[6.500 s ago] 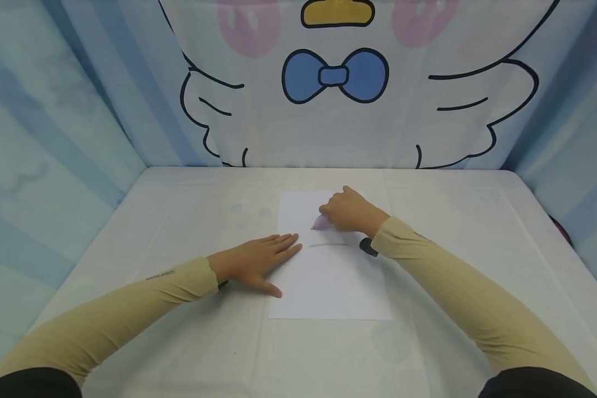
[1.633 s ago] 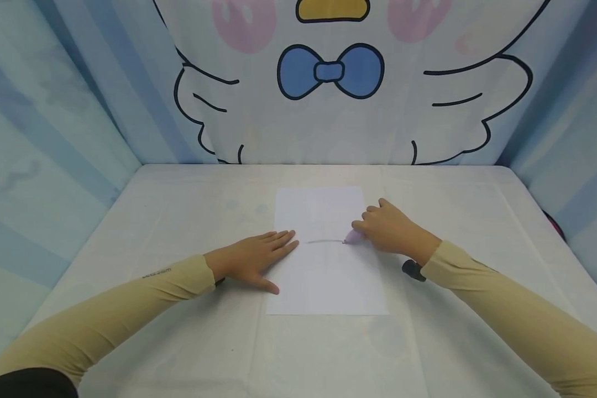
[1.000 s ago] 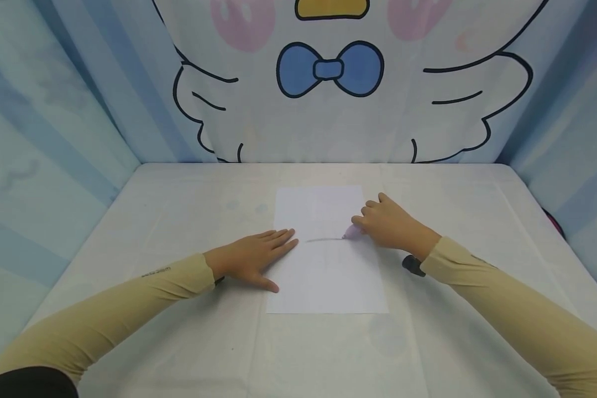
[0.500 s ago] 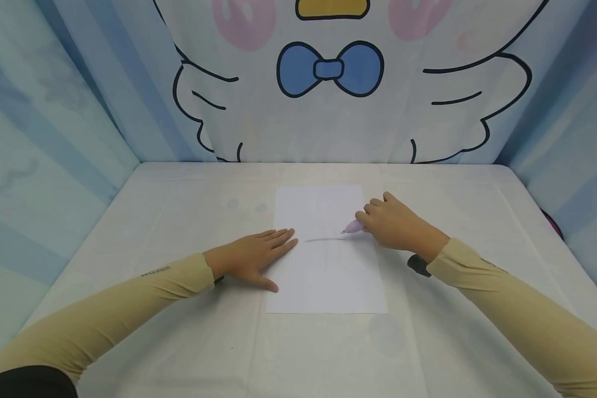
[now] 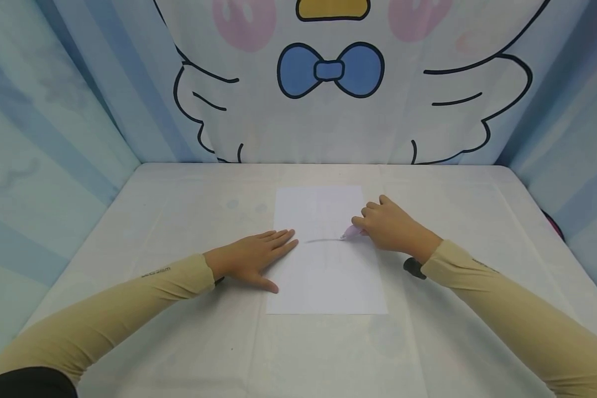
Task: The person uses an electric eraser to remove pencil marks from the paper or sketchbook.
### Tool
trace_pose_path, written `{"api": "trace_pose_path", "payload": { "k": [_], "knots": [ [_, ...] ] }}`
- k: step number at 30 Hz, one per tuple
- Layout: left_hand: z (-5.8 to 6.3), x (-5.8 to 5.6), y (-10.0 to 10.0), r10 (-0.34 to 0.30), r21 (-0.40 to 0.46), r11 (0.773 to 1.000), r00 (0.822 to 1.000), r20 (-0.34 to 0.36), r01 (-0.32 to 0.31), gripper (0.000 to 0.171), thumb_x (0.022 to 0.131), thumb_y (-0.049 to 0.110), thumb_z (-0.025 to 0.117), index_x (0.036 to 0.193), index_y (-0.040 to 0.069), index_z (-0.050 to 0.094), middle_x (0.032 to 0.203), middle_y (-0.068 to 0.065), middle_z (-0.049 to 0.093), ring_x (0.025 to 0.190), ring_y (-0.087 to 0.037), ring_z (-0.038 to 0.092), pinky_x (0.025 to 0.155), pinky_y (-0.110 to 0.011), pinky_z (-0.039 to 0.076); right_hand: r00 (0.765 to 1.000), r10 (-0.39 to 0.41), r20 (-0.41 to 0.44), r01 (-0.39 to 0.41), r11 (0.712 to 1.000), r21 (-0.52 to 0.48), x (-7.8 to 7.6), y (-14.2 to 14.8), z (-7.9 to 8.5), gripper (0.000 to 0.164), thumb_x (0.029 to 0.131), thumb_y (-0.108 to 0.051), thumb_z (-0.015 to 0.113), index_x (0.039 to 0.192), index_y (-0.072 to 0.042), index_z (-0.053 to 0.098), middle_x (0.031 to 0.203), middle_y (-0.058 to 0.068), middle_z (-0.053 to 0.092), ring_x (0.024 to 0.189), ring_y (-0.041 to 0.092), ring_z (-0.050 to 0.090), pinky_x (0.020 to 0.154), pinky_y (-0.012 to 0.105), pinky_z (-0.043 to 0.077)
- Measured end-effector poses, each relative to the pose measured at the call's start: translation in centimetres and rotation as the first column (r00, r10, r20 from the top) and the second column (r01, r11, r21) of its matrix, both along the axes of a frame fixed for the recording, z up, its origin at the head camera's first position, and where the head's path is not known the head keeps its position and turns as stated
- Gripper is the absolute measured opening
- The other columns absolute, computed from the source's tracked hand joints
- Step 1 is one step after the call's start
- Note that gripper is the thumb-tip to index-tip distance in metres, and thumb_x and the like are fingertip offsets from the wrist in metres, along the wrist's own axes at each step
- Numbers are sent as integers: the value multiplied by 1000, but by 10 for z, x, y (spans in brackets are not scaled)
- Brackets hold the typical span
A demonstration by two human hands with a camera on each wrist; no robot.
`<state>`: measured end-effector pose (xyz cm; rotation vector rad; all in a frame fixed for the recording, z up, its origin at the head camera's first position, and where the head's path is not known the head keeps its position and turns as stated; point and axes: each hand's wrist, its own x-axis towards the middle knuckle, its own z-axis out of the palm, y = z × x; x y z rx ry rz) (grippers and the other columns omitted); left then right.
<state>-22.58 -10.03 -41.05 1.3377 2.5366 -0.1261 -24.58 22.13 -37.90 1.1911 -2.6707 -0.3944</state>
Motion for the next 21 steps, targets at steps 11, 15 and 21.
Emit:
{"api": "trace_pose_path", "payload": {
  "k": [11,15,21],
  "knots": [
    [-1,-1,0,-6,-6,1000,1000,-17,6,104,80,73,48,152,11,8,160,-10,4,148,-22,8,121,-35,11,999,6,36,-7,1000,14,1,-2,1,18,79,-15,73,95,-13,66,73,3,61,67,18,51,67,38,43],
    [0,0,-1,-2,-8,1000,1000,-11,2,104,80,73,49,152,11,8,160,-10,4,148,-22,7,121,-35,11,999,1,40,-2,1000,24,1,-2,1,19,79,-15,73,97,-13,66,74,4,61,68,18,52,69,40,45],
    [0,1,-1,-2,0,1000,1000,-6,2,103,80,72,49,152,11,8,160,-10,4,148,-22,7,121,-35,11,999,-1,43,0,1000,23,2,-1,2,19,79,-15,73,97,-12,67,76,4,63,69,19,54,70,40,45]
  ]
}}
